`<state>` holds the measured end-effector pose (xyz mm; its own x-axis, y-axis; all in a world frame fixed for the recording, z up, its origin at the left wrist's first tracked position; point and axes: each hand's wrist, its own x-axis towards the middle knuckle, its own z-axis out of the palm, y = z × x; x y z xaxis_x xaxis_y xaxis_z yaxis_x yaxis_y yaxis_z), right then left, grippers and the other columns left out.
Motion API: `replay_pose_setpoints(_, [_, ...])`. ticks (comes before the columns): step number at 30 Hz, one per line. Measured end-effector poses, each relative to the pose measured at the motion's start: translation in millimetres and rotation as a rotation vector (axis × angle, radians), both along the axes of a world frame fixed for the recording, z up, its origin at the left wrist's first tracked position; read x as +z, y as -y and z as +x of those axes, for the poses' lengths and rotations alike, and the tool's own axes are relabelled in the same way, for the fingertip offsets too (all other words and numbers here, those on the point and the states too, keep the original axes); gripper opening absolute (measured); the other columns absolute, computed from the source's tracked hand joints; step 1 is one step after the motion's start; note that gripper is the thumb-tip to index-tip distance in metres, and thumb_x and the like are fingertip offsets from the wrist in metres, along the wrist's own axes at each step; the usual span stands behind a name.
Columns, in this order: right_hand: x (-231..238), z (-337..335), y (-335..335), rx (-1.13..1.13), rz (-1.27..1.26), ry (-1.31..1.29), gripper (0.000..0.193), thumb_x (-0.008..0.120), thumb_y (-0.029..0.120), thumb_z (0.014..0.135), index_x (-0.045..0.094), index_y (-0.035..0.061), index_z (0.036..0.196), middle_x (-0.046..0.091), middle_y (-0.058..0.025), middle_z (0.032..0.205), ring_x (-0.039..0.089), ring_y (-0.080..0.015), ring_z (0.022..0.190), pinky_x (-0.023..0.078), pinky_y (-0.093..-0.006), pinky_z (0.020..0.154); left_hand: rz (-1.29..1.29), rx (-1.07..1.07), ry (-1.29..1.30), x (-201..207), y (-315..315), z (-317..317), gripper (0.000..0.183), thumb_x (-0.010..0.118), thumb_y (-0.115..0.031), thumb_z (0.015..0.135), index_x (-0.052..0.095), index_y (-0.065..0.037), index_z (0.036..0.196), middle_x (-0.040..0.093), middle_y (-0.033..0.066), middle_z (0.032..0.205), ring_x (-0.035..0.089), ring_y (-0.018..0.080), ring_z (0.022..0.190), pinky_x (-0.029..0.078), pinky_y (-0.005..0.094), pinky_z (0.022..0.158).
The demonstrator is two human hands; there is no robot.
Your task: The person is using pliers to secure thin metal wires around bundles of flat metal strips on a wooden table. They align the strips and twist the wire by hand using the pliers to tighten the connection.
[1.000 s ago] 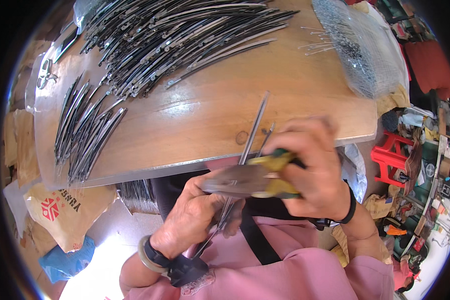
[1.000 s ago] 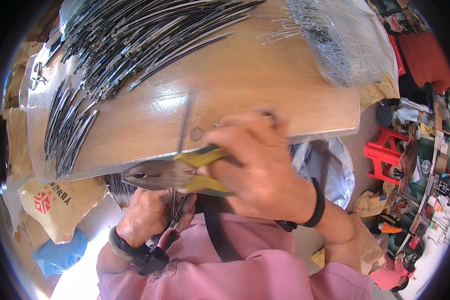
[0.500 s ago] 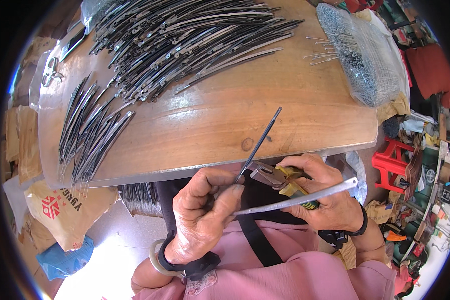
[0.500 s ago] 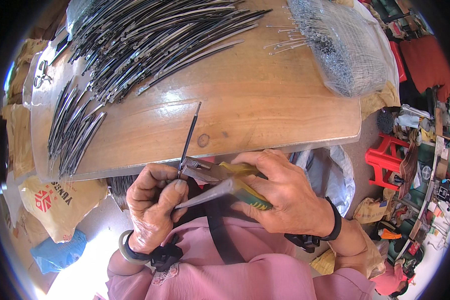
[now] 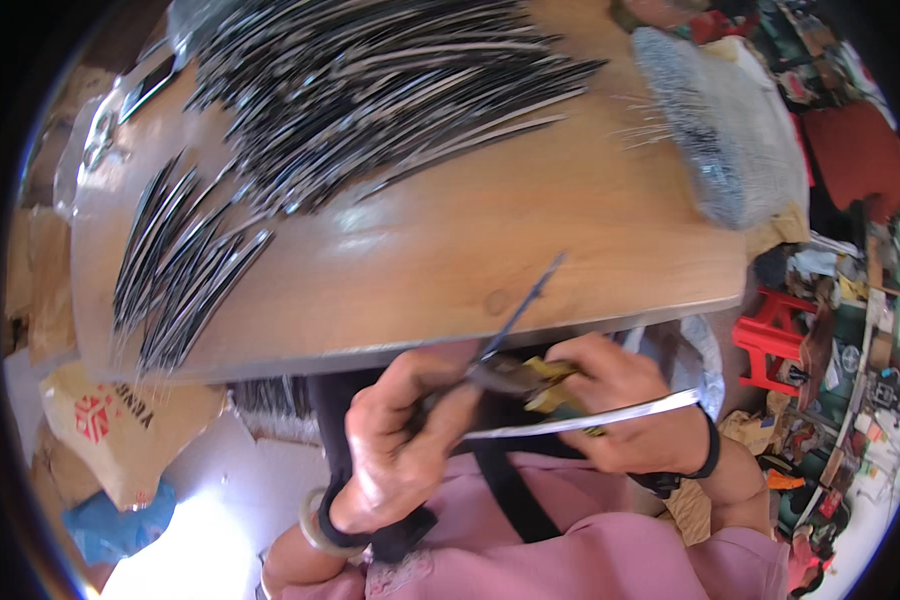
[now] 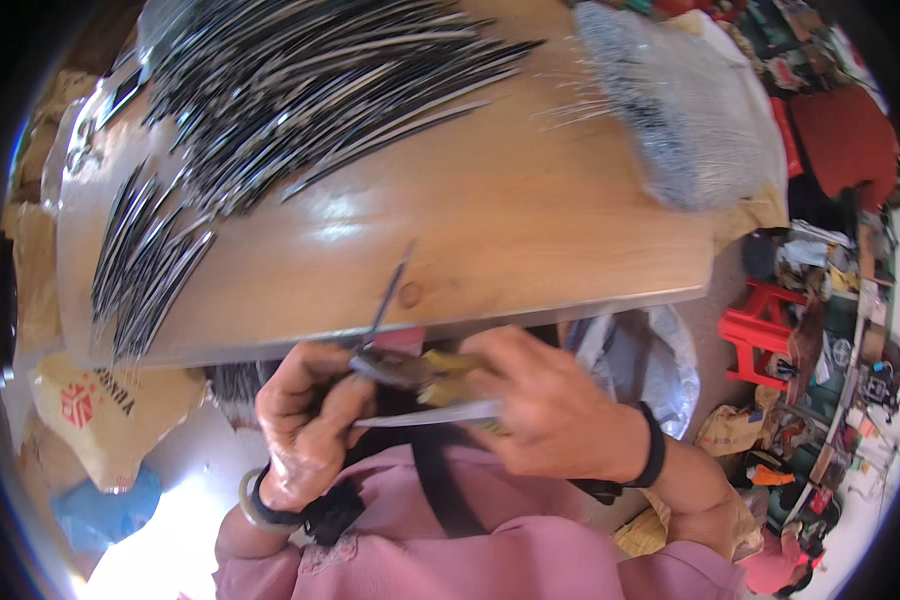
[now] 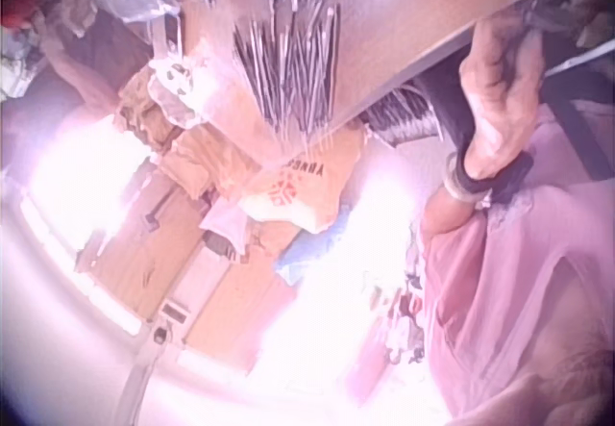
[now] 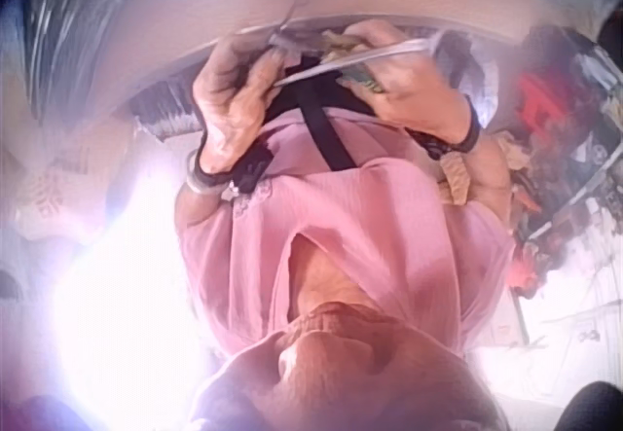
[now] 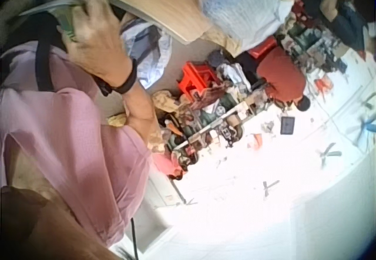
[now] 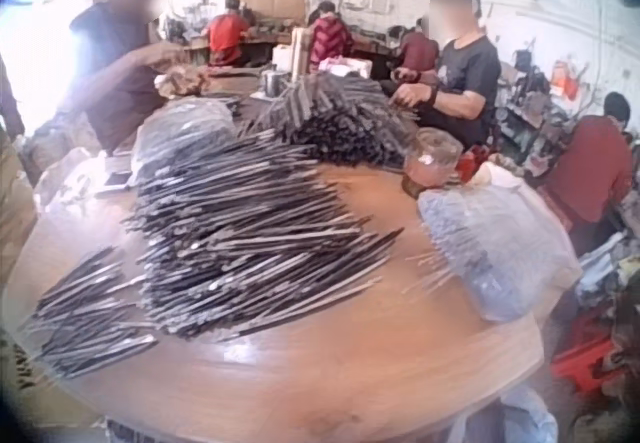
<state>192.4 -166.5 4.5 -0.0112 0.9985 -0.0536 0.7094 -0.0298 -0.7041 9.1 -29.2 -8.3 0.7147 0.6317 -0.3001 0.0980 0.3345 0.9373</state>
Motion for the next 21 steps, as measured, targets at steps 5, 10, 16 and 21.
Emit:
replay_pose_setpoints(5, [5.6, -4.9, -29.5, 0.173, 0.102, 0.164, 0.033, 0.071, 0.020, 0.068, 0.055, -0.0031, 0.085, 0.049, -0.0149, 0.088, 0.057, -0.0281, 0.081, 0.050, -0.0316, 0.062, -0.045, 0.200, -0.009, -3.9, -7.4, -24.7, 0.012, 0.057, 0.011, 0.084, 0.055, 0.001, 0.090, 0.055, 0.0038, 0.066, 0.045, 0.0052, 0.049, 0.032, 0.0203, 0.044])
replay_pose_setpoints(10, [1.9, 10.5, -57.1, 0.106, 0.177, 0.093, 0.033, 0.072, 0.022, 0.073, 0.059, -0.0034, 0.091, 0.054, -0.0157, 0.096, 0.060, -0.0272, 0.079, 0.051, -0.0330, 0.060, -0.075, 0.219, -0.090, 5.0, -42.7, -16.1, 0.009, 0.061, 0.002, 0.085, 0.056, -0.001, 0.092, 0.056, 0.0022, 0.063, 0.043, 0.0047, 0.045, 0.032, 0.0186, 0.043])
replay_pose_setpoints(16, [7.0, 110.6, -55.5, -0.125, 0.315, 0.572, 0.022, 0.072, 0.011, 0.065, 0.063, 0.0006, 0.080, 0.058, -0.0156, 0.109, 0.062, -0.0277, 0.080, 0.052, -0.0371, 0.065, 0.656, 0.443, -0.359, -9.4, -106.5, -104.5, 0.017, 0.056, -0.002, 0.093, 0.058, -0.002, 0.110, 0.062, 0.0024, 0.095, 0.050, 0.0056, 0.069, 0.038, 0.0157, 0.058])
replay_pose_setpoints(21, [-0.1, 128.0, -59.2, -0.079, 0.426, 0.770, 0.016, 0.064, 0.013, 0.068, 0.063, 0.0013, 0.078, 0.058, -0.0136, 0.103, 0.056, -0.0281, 0.086, 0.050, -0.0339, 0.070, 1.377, 0.128, -0.566, 14.7, -114.4, -41.3, 0.028, 0.063, 0.002, 0.079, 0.060, 0.005, 0.106, 0.058, 0.0169, 0.098, 0.057, 0.0304, 0.090, 0.045, 0.0362, 0.082])
